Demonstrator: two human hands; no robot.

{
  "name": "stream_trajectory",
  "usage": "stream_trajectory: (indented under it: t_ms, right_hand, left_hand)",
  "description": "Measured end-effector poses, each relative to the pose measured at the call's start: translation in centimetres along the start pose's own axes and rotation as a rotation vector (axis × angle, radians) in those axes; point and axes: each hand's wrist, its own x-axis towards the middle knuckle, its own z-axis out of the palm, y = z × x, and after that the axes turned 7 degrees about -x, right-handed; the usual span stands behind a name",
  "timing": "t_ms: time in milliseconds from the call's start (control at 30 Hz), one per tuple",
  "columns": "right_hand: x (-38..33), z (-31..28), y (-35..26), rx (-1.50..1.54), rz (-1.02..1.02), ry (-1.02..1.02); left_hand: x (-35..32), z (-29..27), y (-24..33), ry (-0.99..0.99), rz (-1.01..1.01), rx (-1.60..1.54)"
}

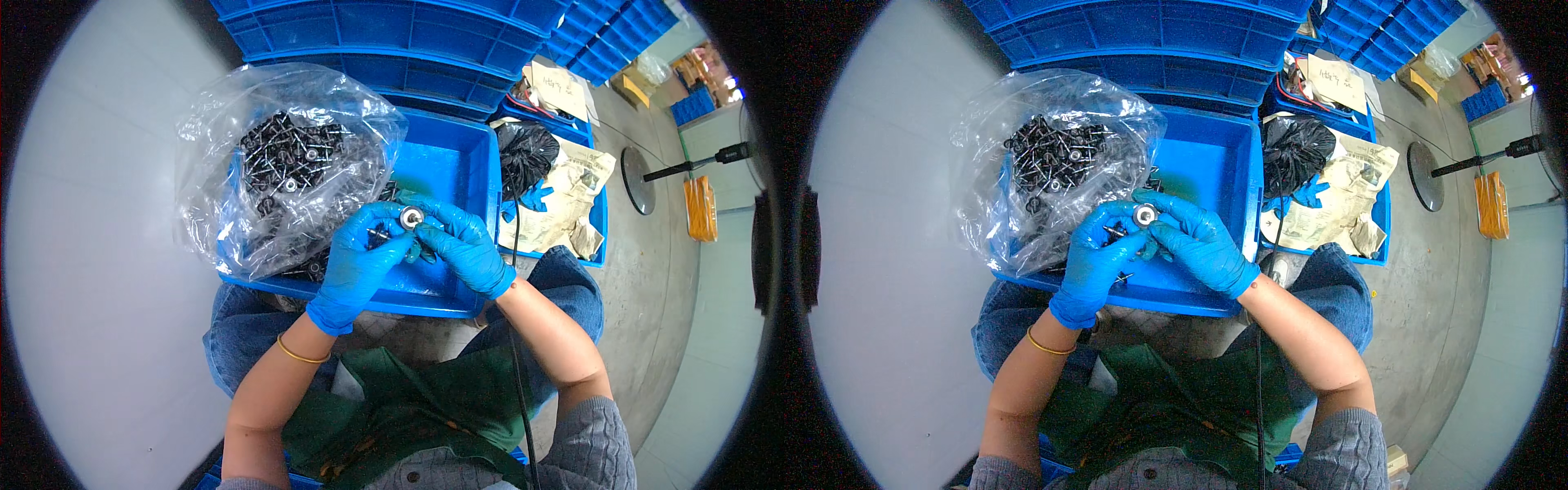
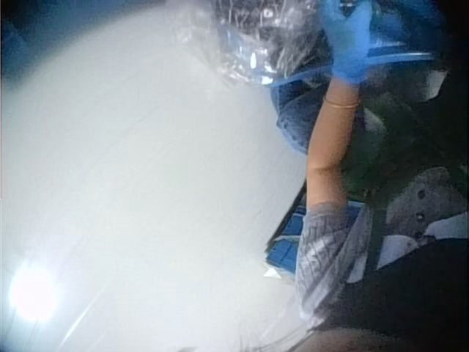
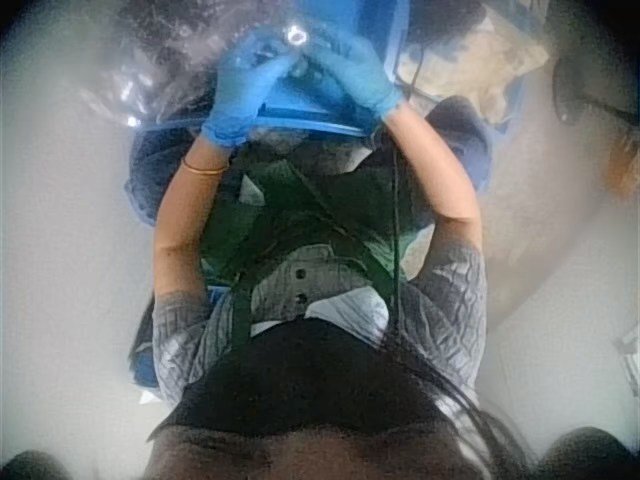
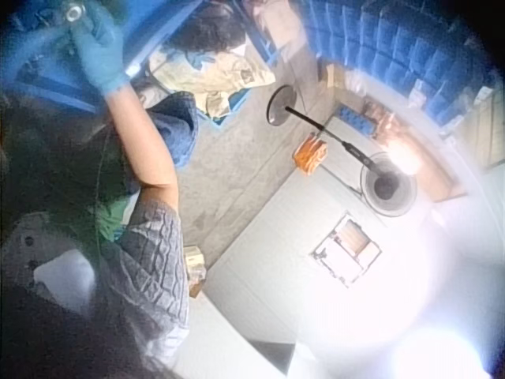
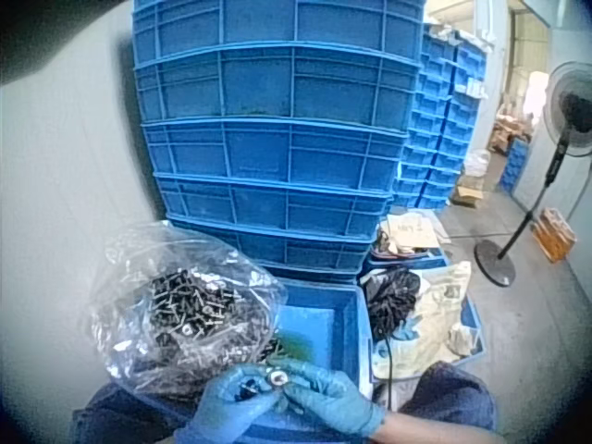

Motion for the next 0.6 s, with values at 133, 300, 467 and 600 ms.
stream_trajectory:
  t_ms: [133,300,467,600]
  right_hand:
    - [0.0,0.1,0.0,-0.062,0.004,0.015]
    - [-0.2,0.1,0.9,-0.226,-0.152,0.057]
    - [0.9,-0.4,0.1,-0.170,-0.023,0.005]
    - [3.6,-3.9,1.9,-0.589,-0.012,-0.007]
  left_hand:
    - [0.0,-0.3,0.4,0.025,-0.108,-0.178]
    - [0.1,0.7,-0.4,0.027,-0.020,0.023]
    - [0.4,-1.0,0.0,0.205,-0.167,-0.150]
    - [0.6,-2.3,0.5,0.136,-0.145,-0.325]
